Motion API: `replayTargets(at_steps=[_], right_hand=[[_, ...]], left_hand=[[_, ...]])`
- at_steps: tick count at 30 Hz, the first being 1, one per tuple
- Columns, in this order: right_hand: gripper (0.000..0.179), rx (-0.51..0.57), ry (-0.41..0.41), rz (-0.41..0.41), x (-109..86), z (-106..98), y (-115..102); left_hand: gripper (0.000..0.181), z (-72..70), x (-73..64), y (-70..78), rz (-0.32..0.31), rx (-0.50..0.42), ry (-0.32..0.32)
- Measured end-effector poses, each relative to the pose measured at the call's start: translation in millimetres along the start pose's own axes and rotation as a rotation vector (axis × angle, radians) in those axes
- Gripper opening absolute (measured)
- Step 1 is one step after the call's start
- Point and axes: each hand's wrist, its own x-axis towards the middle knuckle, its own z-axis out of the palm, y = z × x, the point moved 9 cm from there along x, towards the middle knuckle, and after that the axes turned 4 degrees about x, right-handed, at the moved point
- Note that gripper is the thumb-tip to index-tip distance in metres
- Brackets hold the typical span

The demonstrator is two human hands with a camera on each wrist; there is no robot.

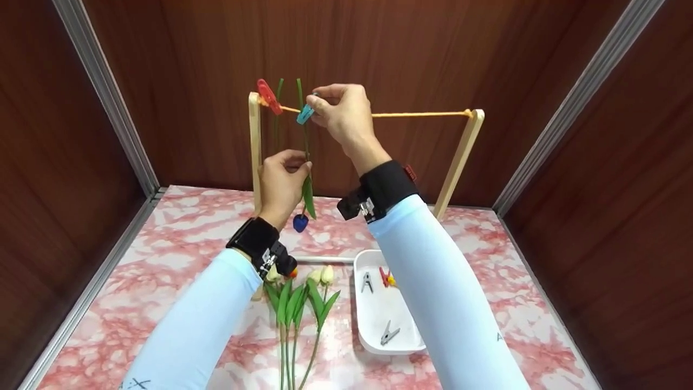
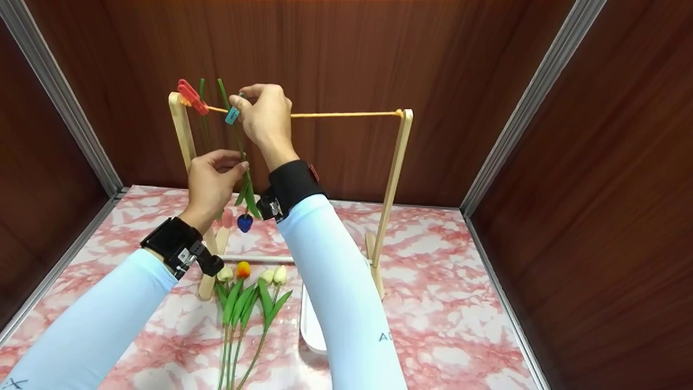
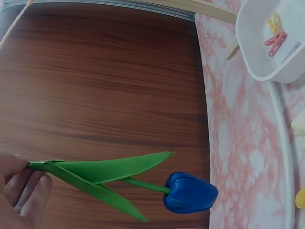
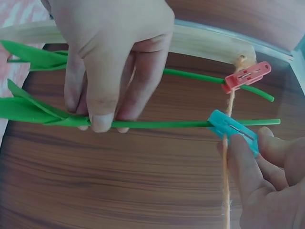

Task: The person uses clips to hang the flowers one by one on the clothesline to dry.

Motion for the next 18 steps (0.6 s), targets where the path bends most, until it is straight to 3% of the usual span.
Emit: replayTargets(at_steps=[7,14,18], right_hand=[[0.033,-0.013,0.008,0.022,-2.6,-1.8,1.4],[0.037,-0.033,0.013,-0.051,-4.6,-8.3,-1.6],[0.038,-0.061,0.005,-0.088,-6.8,-12.2,-5.8]], left_hand=[[0.017,-0.8,-2.1,-1.7,-0.011,-0.004,0.004],[0.014,-2.4,-4.1,0.2,-0.008,-0.030,0.003],[0.014,-6.7,-4.0,2.4,0.006,0.003,0.011]])
